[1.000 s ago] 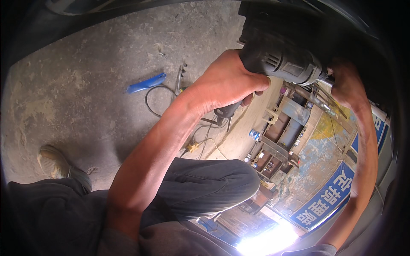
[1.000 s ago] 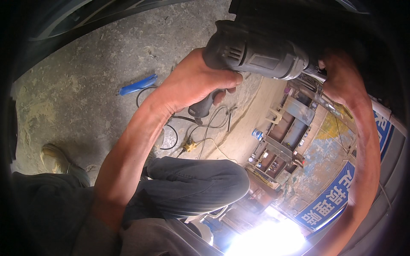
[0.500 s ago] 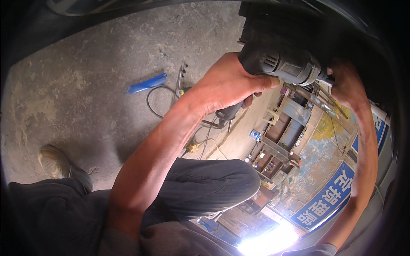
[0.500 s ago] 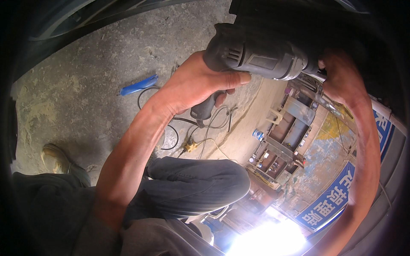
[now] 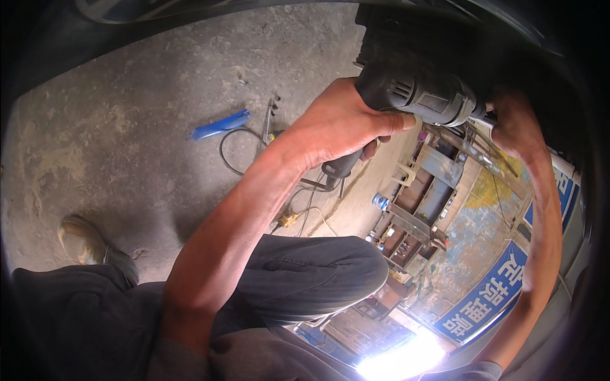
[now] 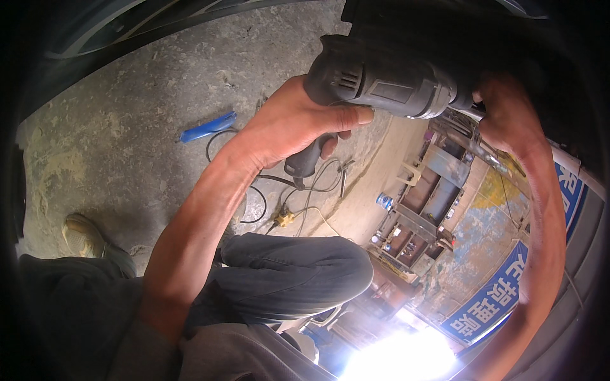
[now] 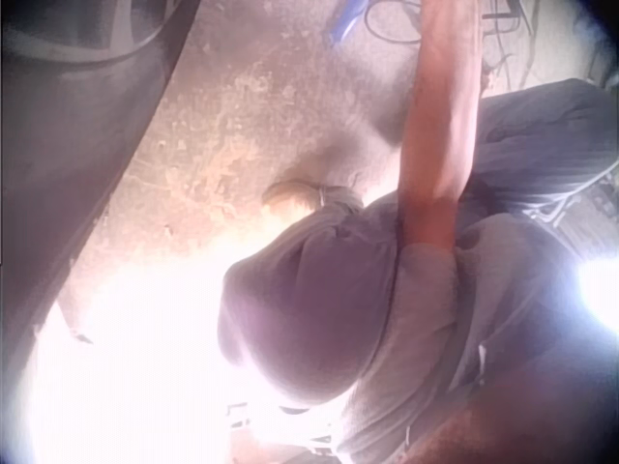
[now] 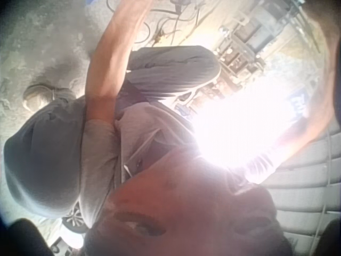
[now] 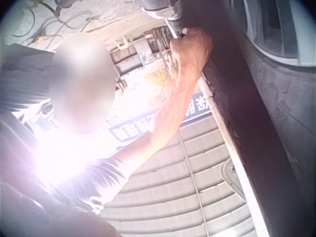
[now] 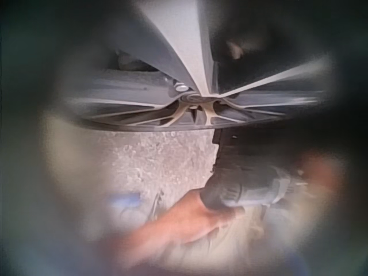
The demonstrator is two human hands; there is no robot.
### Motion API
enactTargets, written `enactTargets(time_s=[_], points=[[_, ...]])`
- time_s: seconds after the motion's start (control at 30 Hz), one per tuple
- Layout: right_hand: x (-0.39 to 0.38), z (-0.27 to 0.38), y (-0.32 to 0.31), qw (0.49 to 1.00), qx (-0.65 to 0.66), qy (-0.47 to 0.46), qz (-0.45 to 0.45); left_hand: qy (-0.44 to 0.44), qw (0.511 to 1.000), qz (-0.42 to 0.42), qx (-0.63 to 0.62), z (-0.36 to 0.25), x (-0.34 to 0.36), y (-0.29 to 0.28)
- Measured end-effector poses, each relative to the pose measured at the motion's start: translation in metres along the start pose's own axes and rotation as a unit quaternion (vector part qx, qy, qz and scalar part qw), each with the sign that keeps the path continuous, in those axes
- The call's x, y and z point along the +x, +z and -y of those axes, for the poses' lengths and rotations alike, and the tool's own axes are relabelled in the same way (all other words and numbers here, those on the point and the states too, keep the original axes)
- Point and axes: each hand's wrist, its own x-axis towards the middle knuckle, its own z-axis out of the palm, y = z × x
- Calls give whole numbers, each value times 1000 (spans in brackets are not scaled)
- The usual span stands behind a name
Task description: The person uses a power drill and a screwdriver to remove and reinstall fasteners on the front fender near the wheel arch of a white car. They repeatedly adjust the fender panel and secure it with screws.
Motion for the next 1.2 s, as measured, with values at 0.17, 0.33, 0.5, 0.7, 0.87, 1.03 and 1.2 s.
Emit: enactTargets(time_s=[0.17,0.33,0.5,0.7,0.87,1.03,1.2], points=[[-2,-10,10,999,-20,-27,-32,2,1000,4,0,-1,-1,1],[-2,6,-4,1000,-5,-1,-2,1,1000,-2,3,-2,-1,1],[0,6,-7,1000,-7,-2,27,-4,1000,-2,-3,-2,-2,1],[-1,-2,2,1000,-24,4,-13,-10,1000,-9,-22,-4,-2,1],[0,0,-3,1000,-11,5,18,-20,999,-8,-23,-5,-1,3],[2,2,-6,1000,-8,-17,19,-13,1000,-5,-24,-1,-1,1],[-1,-4,1,999,-15,-40,-31,-9,999,-6,-33,1,-2,2]])
